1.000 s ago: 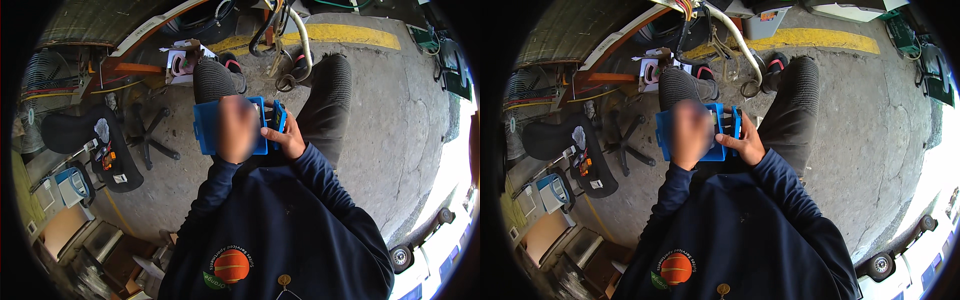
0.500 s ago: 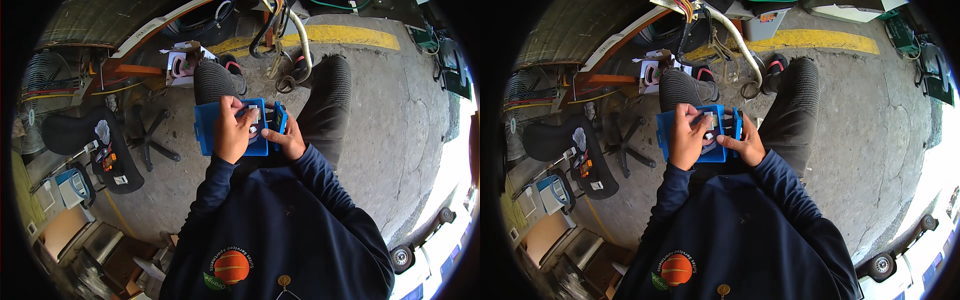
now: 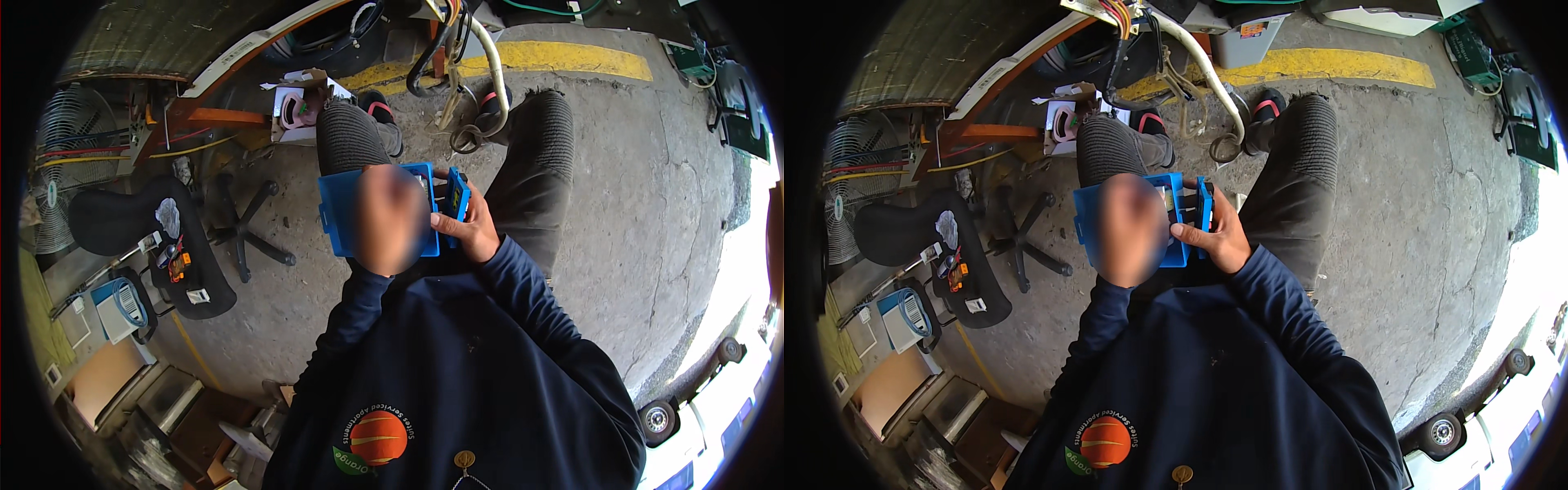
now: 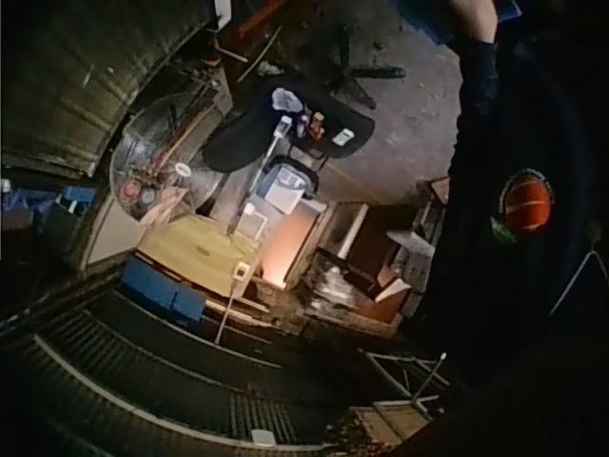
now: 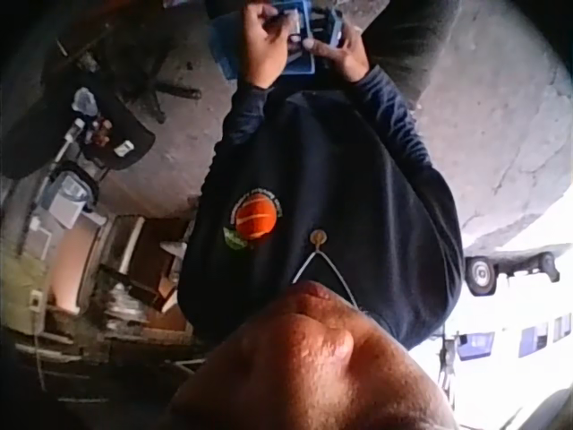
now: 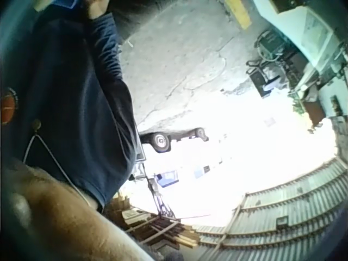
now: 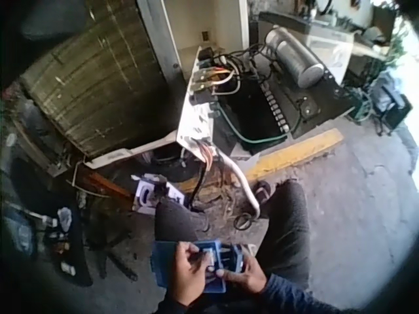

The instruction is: The person is testing and repairing electrical components of an air conditioning unit using a multimeter and screwdriver.

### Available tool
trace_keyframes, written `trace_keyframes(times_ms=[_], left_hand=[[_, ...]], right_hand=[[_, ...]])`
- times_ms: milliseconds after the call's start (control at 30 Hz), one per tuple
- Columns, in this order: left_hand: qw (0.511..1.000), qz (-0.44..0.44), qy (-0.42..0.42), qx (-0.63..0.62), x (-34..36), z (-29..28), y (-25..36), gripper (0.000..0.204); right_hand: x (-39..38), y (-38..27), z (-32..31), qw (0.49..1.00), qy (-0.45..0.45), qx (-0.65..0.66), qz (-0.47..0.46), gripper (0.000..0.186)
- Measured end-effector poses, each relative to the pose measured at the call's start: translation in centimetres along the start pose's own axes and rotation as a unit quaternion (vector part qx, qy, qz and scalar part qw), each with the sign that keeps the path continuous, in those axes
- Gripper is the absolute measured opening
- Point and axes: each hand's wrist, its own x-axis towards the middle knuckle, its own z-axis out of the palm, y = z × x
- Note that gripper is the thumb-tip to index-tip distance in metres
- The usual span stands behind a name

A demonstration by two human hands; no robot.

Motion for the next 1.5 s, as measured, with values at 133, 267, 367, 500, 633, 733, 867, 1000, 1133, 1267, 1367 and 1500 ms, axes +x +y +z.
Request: trace_keyframes(times_ms=[133, 267, 367, 500, 633, 733, 867, 1000, 1133, 1267, 1367, 1500], left_hand=[[0.995, -0.041, 0.040, -0.076, -0.5, 0.5, 0.9, 0.028], [0.995, -0.075, 0.024, -0.058, -0.5, 0.3, 2.3, 0.027], [0.995, -0.084, 0.016, -0.048, -0.4, 0.2, 2.1, 0.026], [0.996, -0.078, 0.008, -0.035, -0.4, 0.2, 1.6, 0.025], [0.996, -0.068, 0.035, -0.047, -0.6, 0.6, 1.8, 0.027], [0.997, -0.054, 0.040, -0.041, -0.8, 0.7, 1.7, 0.027], [0.998, -0.037, 0.048, -0.033, -1.0, 0.8, 1.6, 0.026], [0.998, -0.027, 0.056, -0.026, -1.0, 0.9, 1.5, 0.024], [0.995, -0.048, 0.072, -0.054, -0.9, 1.0, 1.4, 0.022], [0.995, -0.036, 0.074, -0.058, -0.9, 1.3, 1.0, 0.022], [0.996, -0.017, 0.076, -0.044, -1.0, 1.5, 0.6, 0.022], [0.996, 0.028, 0.081, -0.002, -1.1, 1.8, 0.4, 0.022]], right_hand=[[0.2, 0.1, -0.1, 1.000, -0.005, -0.014, -0.007, 0.067], [0.1, -0.2, 0.1, 1.000, 0.001, -0.020, -0.007, 0.067], [0.2, -0.1, -0.1, 1.000, 0.002, -0.023, -0.006, 0.068], [0.2, 0.2, -0.4, 1.000, 0.000, -0.027, -0.005, 0.069], [0.1, 0.0, -0.3, 0.999, 0.005, -0.037, -0.005, 0.069], [0.0, 0.1, -0.5, 0.999, 0.000, -0.043, -0.007, 0.071], [0.0, 0.2, -0.4, 0.999, -0.003, -0.045, -0.007, 0.072], [0.0, 0.1, -0.3, 0.999, 0.001, -0.036, -0.008, 0.068], [0.0, -0.1, -0.2, 1.000, -0.006, -0.026, -0.006, 0.069], [-0.1, -0.2, 0.0, 1.000, -0.008, 0.014, 0.001, 0.071], [-0.1, 0.0, -0.2, 1.000, -0.012, 0.022, 0.000, 0.072], [-0.2, 0.4, -0.7, 1.000, -0.020, 0.007, -0.009, 0.073]])
